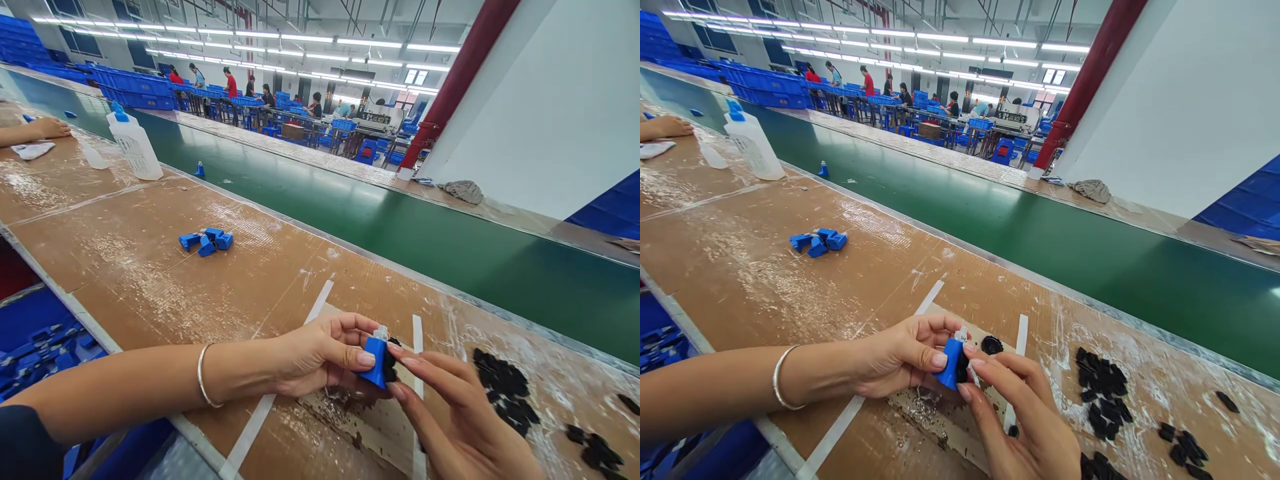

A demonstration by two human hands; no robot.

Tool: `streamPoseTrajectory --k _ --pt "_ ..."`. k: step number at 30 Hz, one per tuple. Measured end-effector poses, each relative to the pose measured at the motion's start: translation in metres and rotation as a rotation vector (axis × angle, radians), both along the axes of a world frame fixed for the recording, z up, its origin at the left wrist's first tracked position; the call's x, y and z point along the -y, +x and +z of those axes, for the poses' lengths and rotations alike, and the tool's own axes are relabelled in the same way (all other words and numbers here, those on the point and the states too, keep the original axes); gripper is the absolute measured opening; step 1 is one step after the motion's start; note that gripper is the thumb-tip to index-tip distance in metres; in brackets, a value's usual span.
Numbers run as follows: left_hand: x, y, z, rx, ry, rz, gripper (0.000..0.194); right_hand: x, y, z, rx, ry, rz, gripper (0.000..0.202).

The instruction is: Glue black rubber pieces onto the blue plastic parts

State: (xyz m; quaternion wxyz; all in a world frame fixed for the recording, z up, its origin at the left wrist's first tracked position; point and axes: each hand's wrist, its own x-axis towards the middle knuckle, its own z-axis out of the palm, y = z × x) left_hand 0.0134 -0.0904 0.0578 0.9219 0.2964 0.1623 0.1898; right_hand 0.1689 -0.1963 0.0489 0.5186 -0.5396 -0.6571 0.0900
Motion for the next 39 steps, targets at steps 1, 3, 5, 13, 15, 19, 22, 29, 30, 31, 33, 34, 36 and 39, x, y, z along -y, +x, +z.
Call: streamPoseTrajectory --k 1,3,5,13,15,19,22,29,30,31,33,34,36,39 --pt "0.001 0.0 0.0 0.001 -0.003 0.017 0.042 0.0 0.0 0.001 0.057 0.018 -0.016 0.035" --pt "0.003 0.001 0.001 0.007 0.001 0.054 0.039 -0.001 0.001 0.002 0.181 0.059 -0.047 0.036" --pt "0.004 0.002 0.003 0.009 0.019 0.092 0.037 -0.002 0.0 0.004 0.301 0.098 -0.061 0.04" --pt "0.007 0.001 0.011 0.003 0.309 0.144 0.033 -0.003 -0.022 -0.001 0.448 0.152 -0.14 0.046" --pt "0.005 0.001 0.012 0.0 0.367 0.125 0.036 -0.002 -0.026 0.001 0.486 0.134 -0.112 0.045" --pt "-0.007 0.0 0.014 -0.032 0.451 0.074 0.036 -0.004 -0.012 0.012 0.45 0.011 -0.044 0.045" --pt "-0.03 -0.004 0.011 -0.079 0.557 0.131 0.033 -0.006 0.025 0.018 0.342 -0.115 -0.204 0.036" --pt "-0.1 -0.027 -0.01 -0.767 1.441 0.538 0.027 0.002 0.133 -0.007 0.655 -0.784 -0.497 0.045" --pt "-0.104 -0.03 -0.012 -0.841 1.526 0.544 0.028 0.002 0.14 -0.011 0.66 -0.808 -0.48 0.043" --pt "-0.106 -0.032 -0.013 -0.886 1.576 0.531 0.028 0.001 0.144 -0.014 0.657 -0.815 -0.476 0.041" --pt "-0.103 -0.033 -0.016 -0.965 1.651 0.488 0.03 -0.001 0.145 -0.018 0.629 -0.796 -0.476 0.036" --pt "-0.101 -0.033 -0.017 -1.016 1.692 0.465 0.031 -0.003 0.145 -0.019 0.607 -0.791 -0.466 0.033" --pt "-0.096 -0.032 -0.019 -1.128 1.756 0.429 0.032 -0.007 0.144 -0.02 0.539 -0.795 -0.45 0.025" --pt "-0.093 -0.032 -0.022 -1.298 1.823 0.389 0.035 -0.01 0.147 -0.023 0.435 -0.828 -0.467 0.016"
